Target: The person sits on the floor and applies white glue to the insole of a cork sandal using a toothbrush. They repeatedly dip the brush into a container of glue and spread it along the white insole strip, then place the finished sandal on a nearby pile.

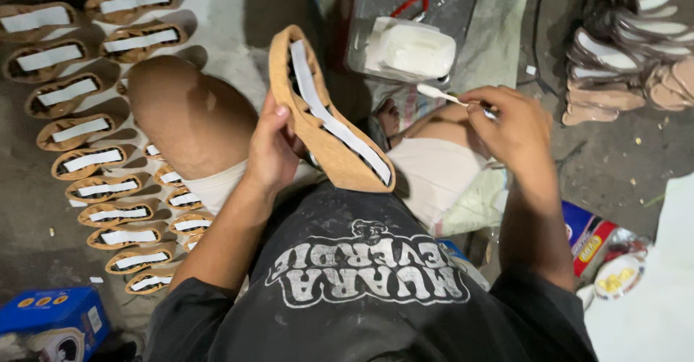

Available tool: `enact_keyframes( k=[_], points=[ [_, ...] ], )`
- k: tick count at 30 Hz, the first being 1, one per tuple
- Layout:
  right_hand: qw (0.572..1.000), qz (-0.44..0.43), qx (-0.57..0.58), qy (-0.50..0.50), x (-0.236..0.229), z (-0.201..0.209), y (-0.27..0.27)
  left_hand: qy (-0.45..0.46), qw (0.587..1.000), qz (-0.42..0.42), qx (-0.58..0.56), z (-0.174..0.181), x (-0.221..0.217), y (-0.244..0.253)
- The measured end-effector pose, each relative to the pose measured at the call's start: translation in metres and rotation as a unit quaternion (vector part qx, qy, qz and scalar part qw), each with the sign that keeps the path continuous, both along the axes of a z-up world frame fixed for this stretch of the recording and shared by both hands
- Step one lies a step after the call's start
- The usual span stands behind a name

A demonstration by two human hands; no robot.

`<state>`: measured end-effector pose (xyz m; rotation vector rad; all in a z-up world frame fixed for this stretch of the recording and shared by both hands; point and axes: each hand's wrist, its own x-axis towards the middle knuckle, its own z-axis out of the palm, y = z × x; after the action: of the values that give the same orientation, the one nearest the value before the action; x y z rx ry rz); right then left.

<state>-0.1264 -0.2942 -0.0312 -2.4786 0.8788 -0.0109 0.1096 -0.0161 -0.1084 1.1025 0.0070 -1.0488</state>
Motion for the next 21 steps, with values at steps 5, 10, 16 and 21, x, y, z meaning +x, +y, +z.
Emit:
enact_keyframes(
  k=[5,10,16,21],
  points=[
    [0.906,-0.121,0.285,-0.289,0.012,-0.004,0.054,0.125,0.98,-0.029,-0.154,0.022,-0.012,-0.009],
    [0.86,-0.023,0.297,-0.414,0.04,-0.008,0.098,0.076,0.979,-0.092,-0.165,0.051,-0.037,-0.01],
    [0.893,-0.006,0.216,-0.395,0.058,0.006,0.105,0.013,0.985,-0.109,-0.131,0.069,-0.05,-0.008],
    [0.906,-0.053,0.12,-0.403,0.068,0.0,0.11,0.004,0.985,-0.092,-0.148,0.076,-0.053,-0.01]
  ],
)
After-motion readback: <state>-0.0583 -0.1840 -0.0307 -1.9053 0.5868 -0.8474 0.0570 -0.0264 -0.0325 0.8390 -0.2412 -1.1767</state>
